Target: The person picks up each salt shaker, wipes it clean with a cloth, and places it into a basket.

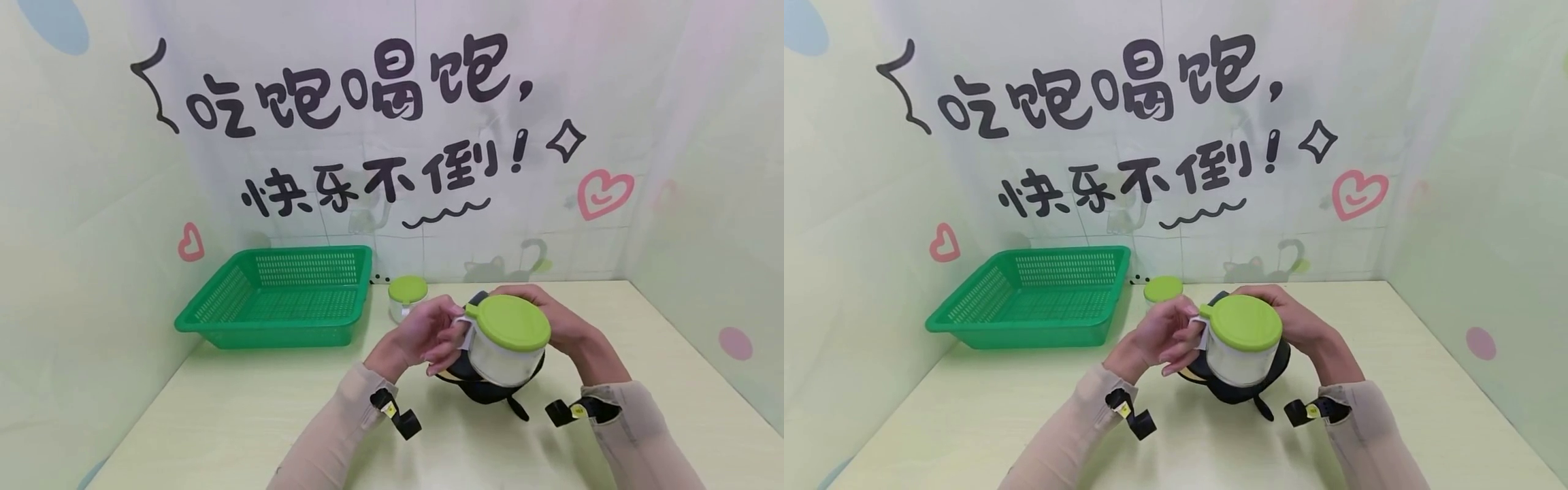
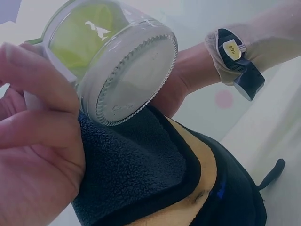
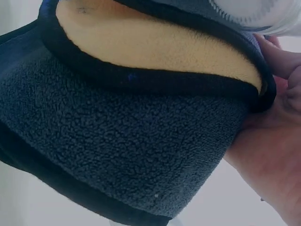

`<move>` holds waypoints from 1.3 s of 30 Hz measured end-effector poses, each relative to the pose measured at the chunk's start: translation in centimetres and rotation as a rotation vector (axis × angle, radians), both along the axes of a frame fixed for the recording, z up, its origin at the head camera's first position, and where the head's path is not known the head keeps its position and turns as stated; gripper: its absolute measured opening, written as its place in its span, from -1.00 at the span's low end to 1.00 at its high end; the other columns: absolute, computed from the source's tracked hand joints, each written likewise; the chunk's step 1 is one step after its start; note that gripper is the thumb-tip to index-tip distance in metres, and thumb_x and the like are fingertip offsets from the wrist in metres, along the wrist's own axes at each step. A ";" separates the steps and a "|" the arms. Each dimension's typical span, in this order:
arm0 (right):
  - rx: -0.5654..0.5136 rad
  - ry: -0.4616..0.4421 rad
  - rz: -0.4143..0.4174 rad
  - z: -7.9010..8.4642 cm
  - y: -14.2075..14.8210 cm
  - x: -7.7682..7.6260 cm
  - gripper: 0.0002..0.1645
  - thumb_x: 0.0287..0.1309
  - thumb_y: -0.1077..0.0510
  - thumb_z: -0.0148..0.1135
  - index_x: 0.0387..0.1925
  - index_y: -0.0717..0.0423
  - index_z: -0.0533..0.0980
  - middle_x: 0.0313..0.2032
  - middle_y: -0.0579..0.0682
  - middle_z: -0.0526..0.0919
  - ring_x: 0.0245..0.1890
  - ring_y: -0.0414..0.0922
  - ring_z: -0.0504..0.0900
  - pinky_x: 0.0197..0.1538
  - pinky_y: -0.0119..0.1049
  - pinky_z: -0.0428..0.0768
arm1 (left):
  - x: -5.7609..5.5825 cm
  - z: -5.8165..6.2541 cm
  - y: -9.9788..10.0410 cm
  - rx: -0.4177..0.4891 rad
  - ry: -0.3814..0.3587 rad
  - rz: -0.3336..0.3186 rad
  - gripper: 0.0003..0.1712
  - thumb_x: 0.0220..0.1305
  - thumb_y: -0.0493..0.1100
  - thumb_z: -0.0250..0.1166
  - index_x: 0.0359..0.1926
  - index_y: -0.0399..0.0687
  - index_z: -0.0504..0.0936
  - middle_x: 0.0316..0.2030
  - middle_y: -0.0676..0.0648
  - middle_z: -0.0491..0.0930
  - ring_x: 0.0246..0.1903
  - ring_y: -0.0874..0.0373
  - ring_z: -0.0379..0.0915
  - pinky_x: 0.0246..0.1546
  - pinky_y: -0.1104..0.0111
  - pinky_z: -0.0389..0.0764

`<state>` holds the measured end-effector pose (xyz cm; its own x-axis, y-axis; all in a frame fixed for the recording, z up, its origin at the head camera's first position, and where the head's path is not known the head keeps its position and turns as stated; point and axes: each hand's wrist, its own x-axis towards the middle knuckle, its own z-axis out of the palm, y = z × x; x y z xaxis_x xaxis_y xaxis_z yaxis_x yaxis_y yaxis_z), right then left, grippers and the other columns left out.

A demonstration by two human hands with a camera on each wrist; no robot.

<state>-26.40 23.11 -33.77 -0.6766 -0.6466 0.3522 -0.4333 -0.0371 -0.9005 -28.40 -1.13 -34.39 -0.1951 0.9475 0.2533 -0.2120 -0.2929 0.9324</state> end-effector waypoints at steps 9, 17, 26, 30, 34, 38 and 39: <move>-0.069 -0.019 -0.102 -0.3 1.3 -0.7 -0.63 0.35 0.34 -0.06 0.06 0.04 0.54 -0.02 -0.16 0.63 -0.03 -0.26 0.60 -0.02 -0.37 0.63 | -0.7 0.2 -0.9 0.038 0.020 0.061 -0.53 0.29 -0.13 -0.35 -0.77 -0.01 0.13 -0.94 0.05 0.17 -0.98 0.16 0.11 -0.94 0.36 0.26; 0.114 0.037 -0.232 -0.1 0.9 -0.8 -0.66 0.34 0.29 -0.02 0.09 0.22 0.51 -0.05 -0.14 0.65 -0.03 -0.22 0.59 0.04 -0.33 0.60 | -1.1 0.4 -1.4 0.081 -0.018 0.061 -0.55 0.28 -0.13 -0.32 -0.77 -0.04 0.14 -0.95 0.03 0.17 -0.99 0.17 0.13 -0.97 0.33 0.23; 0.134 0.099 -0.320 0.4 0.7 -0.6 -0.67 0.37 0.27 -0.04 0.08 0.18 0.52 -0.05 -0.23 0.63 -0.03 -0.28 0.59 0.01 -0.42 0.59 | -1.3 0.4 -1.6 0.102 -0.016 0.115 -0.55 0.30 -0.15 -0.36 -0.75 -0.03 0.13 -0.91 0.02 0.11 -0.96 0.26 0.19 -0.95 0.37 0.25; 0.193 0.136 -0.297 0.5 0.8 -0.7 -0.69 0.35 0.29 -0.01 0.05 0.19 0.53 -0.12 -0.23 0.65 -0.11 -0.28 0.60 -0.04 -0.40 0.60 | -1.4 0.5 -1.9 0.126 -0.031 0.129 -0.56 0.30 -0.14 -0.35 -0.74 -0.05 0.10 -0.92 0.01 0.11 -0.97 0.21 0.15 -0.95 0.36 0.25; 0.191 0.134 -0.350 0.8 0.8 -0.4 -0.67 0.37 0.23 -0.01 0.08 0.23 0.50 -0.09 -0.26 0.64 -0.07 -0.31 0.59 -0.02 -0.46 0.59 | -1.4 0.5 -1.9 0.138 -0.022 0.134 -0.56 0.30 -0.15 -0.36 -0.74 -0.06 0.08 -0.92 0.00 0.13 -0.98 0.17 0.11 -0.95 0.35 0.25; 0.133 0.137 -0.420 1.3 0.6 0.1 -0.63 0.37 0.19 0.01 0.12 0.27 0.47 -0.03 -0.33 0.61 0.00 -0.37 0.56 0.03 -0.53 0.55 | -1.5 0.7 -2.0 0.145 -0.010 0.150 -0.56 0.31 -0.16 -0.36 -0.74 -0.06 0.09 -0.92 0.00 0.12 -0.97 0.20 0.15 -0.96 0.35 0.24; 0.125 0.146 -0.428 1.3 0.5 0.2 -0.63 0.37 0.20 0.01 0.11 0.28 0.47 -0.04 -0.35 0.60 0.00 -0.38 0.56 0.03 -0.54 0.54 | -1.5 0.8 -2.1 0.151 -0.009 0.156 -0.55 0.32 -0.16 -0.36 -0.74 -0.06 0.09 -0.92 -0.01 0.11 -0.96 0.21 0.16 -0.96 0.35 0.23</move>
<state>-26.21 23.64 -32.44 -0.8409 -0.3632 0.4011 -0.5086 0.2773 -0.8151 -29.88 -3.25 -33.62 -0.3396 0.8570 0.3875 -0.1611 -0.4589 0.8737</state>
